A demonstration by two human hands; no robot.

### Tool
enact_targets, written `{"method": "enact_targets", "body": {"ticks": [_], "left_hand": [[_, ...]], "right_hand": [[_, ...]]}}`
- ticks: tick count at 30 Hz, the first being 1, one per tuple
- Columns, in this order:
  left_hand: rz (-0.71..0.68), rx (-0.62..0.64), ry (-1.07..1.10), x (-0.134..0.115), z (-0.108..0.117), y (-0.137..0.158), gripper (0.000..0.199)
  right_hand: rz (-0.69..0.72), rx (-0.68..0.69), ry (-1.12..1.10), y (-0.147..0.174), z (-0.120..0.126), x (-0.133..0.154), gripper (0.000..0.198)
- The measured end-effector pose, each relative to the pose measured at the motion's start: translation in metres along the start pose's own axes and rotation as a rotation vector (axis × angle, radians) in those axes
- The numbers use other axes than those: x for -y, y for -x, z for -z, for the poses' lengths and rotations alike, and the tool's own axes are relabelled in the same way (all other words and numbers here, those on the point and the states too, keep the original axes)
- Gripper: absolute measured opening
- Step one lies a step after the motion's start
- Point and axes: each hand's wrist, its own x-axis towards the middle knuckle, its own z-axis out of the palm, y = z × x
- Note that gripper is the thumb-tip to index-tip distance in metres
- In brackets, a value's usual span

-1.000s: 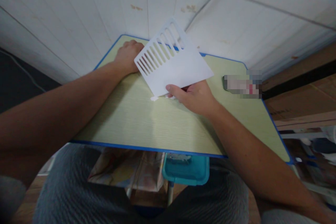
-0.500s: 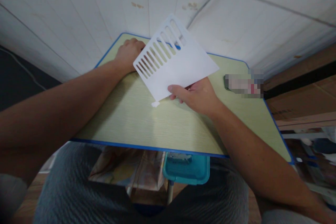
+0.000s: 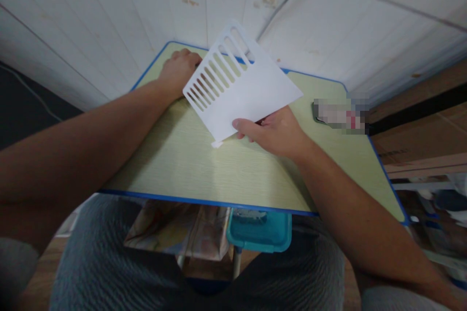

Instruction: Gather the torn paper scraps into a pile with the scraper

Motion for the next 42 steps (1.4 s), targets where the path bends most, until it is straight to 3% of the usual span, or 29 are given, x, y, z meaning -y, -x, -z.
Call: {"method": "enact_targets", "body": {"ticks": [8, 16, 28, 34, 42], "left_hand": [[0.014, 0.014, -0.001, -0.004, 0.005, 0.005, 0.043], [0.023, 0.012, 0.044, -0.002, 0.003, 0.003, 0.043], [0.017, -0.026, 0.051, 0.001, -0.004, -0.003, 0.044], [0.010, -0.038, 0.043, 0.003, -0.007, -0.005, 0.042], [0.004, -0.043, 0.015, 0.003, -0.006, -0.004, 0.045]], "right_hand": [[0.009, 0.172, 0.023, 0.003, 0.008, 0.011, 0.026], [-0.138, 0.413, -0.064, 0.002, 0.024, 0.010, 0.026], [-0.235, 0.486, -0.134, 0.005, 0.030, 0.009, 0.034], [-0.266, 0.708, -0.197, 0.005, 0.029, 0.012, 0.024], [-0.256, 0.782, -0.247, 0.005, 0.030, 0.013, 0.023]]}}
